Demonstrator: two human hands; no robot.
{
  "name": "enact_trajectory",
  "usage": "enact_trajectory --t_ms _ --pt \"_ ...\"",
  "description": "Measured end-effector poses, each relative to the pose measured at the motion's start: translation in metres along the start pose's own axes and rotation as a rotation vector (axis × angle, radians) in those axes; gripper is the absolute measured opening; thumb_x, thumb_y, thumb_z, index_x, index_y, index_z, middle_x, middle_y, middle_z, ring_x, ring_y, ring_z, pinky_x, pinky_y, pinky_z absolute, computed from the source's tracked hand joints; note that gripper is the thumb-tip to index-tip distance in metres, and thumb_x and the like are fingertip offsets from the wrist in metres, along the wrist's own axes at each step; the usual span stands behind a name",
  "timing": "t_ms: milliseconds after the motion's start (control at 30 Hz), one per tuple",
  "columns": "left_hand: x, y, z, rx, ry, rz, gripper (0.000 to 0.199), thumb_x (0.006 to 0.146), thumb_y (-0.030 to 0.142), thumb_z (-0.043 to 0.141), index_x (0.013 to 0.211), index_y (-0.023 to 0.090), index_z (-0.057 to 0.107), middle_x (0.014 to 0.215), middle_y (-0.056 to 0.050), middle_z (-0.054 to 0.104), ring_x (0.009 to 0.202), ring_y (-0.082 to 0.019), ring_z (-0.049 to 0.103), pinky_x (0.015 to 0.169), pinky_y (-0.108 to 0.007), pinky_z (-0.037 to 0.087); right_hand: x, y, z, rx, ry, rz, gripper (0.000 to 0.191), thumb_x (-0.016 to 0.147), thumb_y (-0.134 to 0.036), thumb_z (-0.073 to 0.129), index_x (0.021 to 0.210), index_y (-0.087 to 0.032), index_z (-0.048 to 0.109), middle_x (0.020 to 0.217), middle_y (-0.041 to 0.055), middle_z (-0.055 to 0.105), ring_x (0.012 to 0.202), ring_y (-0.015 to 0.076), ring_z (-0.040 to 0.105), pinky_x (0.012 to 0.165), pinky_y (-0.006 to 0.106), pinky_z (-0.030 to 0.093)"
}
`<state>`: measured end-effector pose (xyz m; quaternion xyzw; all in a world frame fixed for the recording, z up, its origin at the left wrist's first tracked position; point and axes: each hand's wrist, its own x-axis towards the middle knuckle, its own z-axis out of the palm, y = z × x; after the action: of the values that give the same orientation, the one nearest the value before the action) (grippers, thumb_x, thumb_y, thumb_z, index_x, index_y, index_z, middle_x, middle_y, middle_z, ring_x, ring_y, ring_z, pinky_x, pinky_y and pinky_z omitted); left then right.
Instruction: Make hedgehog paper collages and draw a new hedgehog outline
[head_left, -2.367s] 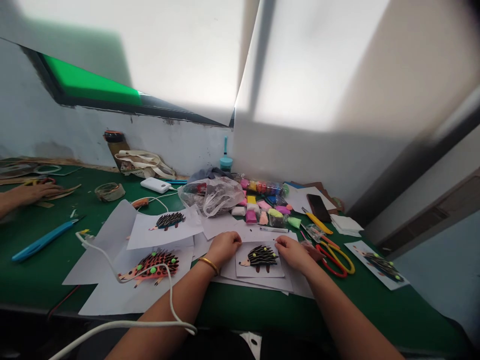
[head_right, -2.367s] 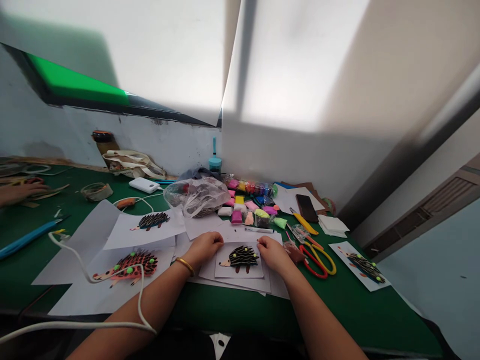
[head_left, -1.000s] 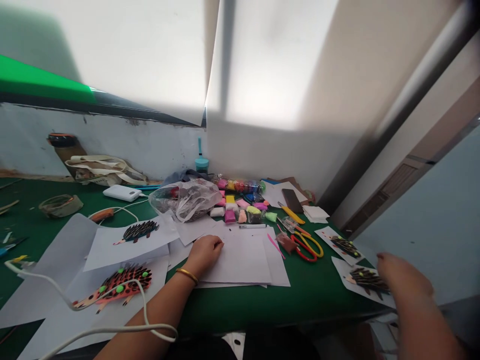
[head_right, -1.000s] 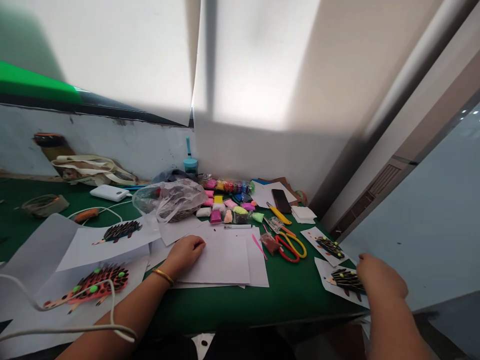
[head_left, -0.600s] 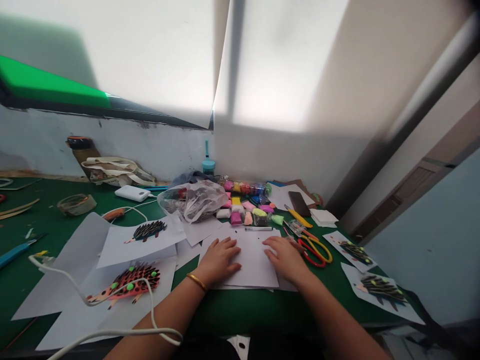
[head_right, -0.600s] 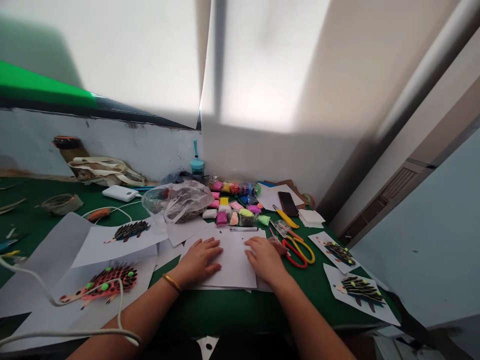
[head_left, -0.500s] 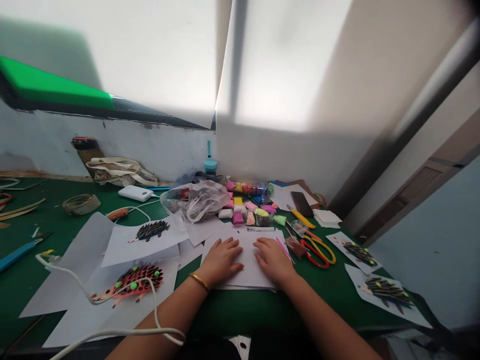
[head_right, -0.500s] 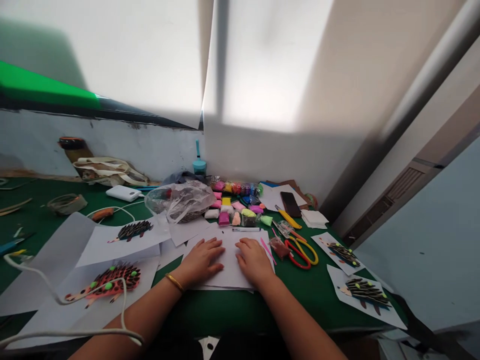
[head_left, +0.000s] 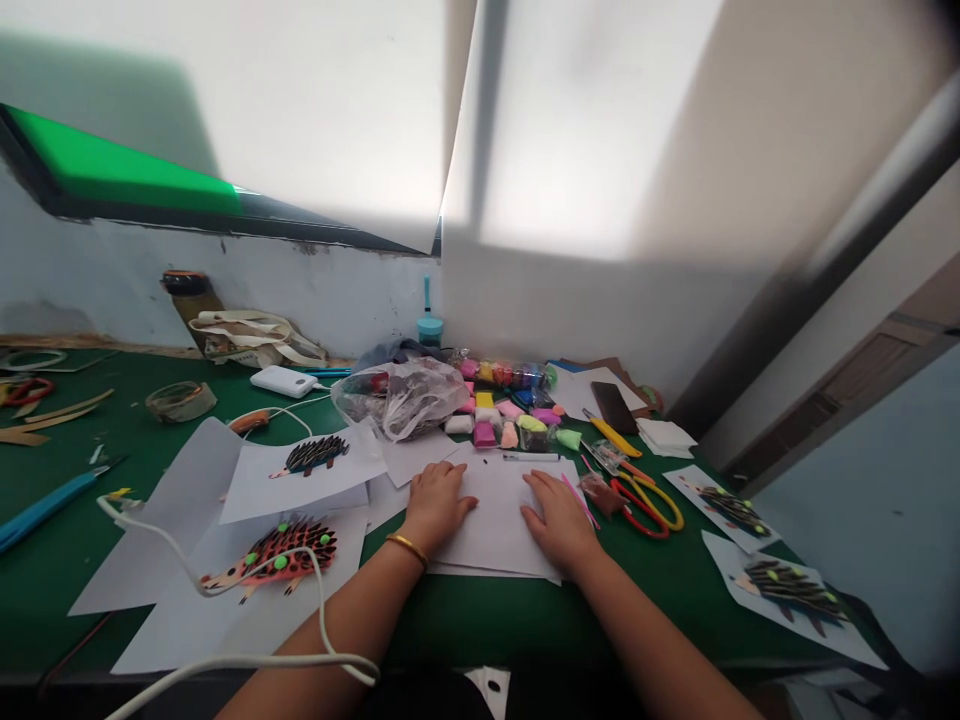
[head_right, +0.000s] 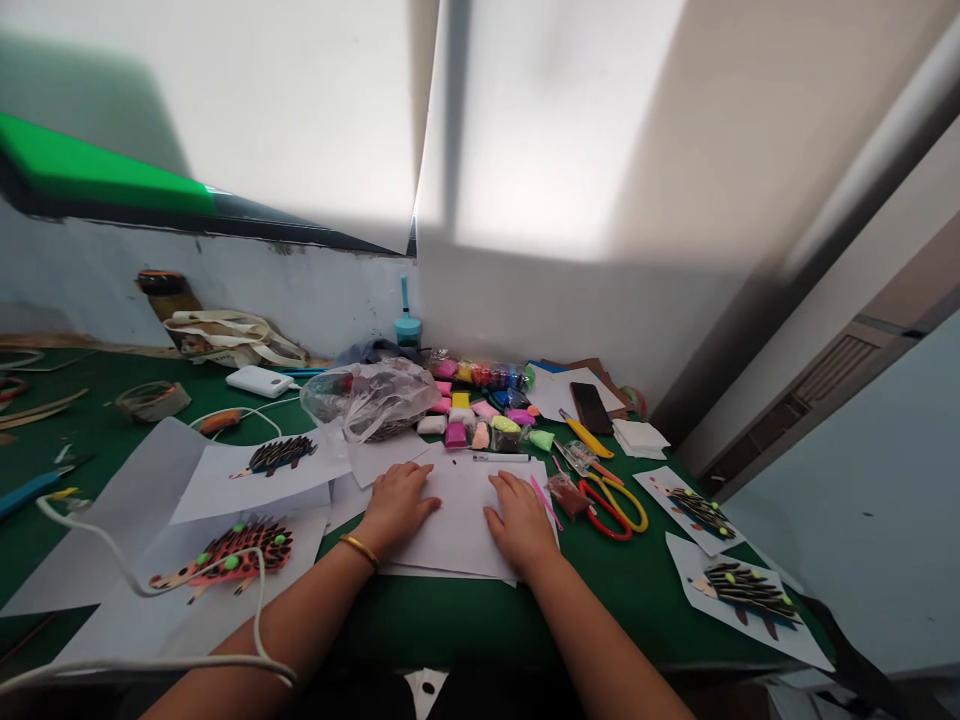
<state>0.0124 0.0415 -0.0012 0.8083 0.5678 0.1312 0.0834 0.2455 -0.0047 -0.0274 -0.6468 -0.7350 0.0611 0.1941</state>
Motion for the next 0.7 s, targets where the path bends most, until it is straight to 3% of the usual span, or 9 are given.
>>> enact_trajectory --t_ms 167,367,567,700 --pt "0.008 -0.002 -0.004 0.028 0.013 -0.045 0.034 0.085 0.036 0.058 0.116 0.022 0.061 0.124 -0.011 0.056 0.117 -0.029 0.044 0.095 -0.041 0.034 0.001 0.003 0.002 -0.023 0.013 0.024 0.057 0.088 -0.025 0.045 0.144 -0.017 0.041 0.145 0.0082 0.046 0.136 0.0247 0.036 0.116 0.041 0.022" --pt "0.014 -0.002 -0.009 -0.112 0.0 -0.088 0.021 0.081 0.03 0.063 0.1 0.022 0.063 0.114 -0.008 0.06 0.113 -0.026 0.05 0.093 -0.037 0.037 -0.001 0.001 -0.002 0.062 0.071 0.059 0.051 0.085 -0.028 0.049 0.136 -0.021 0.05 0.13 0.0085 0.057 0.124 0.0263 0.046 0.111 0.041 0.03" --pt "0.014 -0.003 -0.007 -0.595 0.14 -0.096 0.047 0.077 0.022 0.064 0.124 0.024 0.054 0.078 0.002 0.06 0.074 -0.016 0.058 0.069 -0.025 0.042 0.002 0.011 -0.003 0.35 0.218 0.128 0.06 0.08 -0.032 0.053 0.139 -0.022 0.044 0.127 0.009 0.055 0.116 0.0242 0.052 0.103 0.039 0.039" --pt "0.018 -0.01 -0.003 -0.925 0.207 -0.096 0.056 0.074 0.032 0.068 0.126 0.019 0.054 0.06 0.007 0.049 0.057 -0.013 0.05 0.057 -0.023 0.037 0.004 0.018 -0.007 0.608 0.213 0.196 0.037 0.081 -0.043 0.053 0.104 -0.017 0.065 0.095 0.0076 0.065 0.09 0.0236 0.06 0.083 0.035 0.048"
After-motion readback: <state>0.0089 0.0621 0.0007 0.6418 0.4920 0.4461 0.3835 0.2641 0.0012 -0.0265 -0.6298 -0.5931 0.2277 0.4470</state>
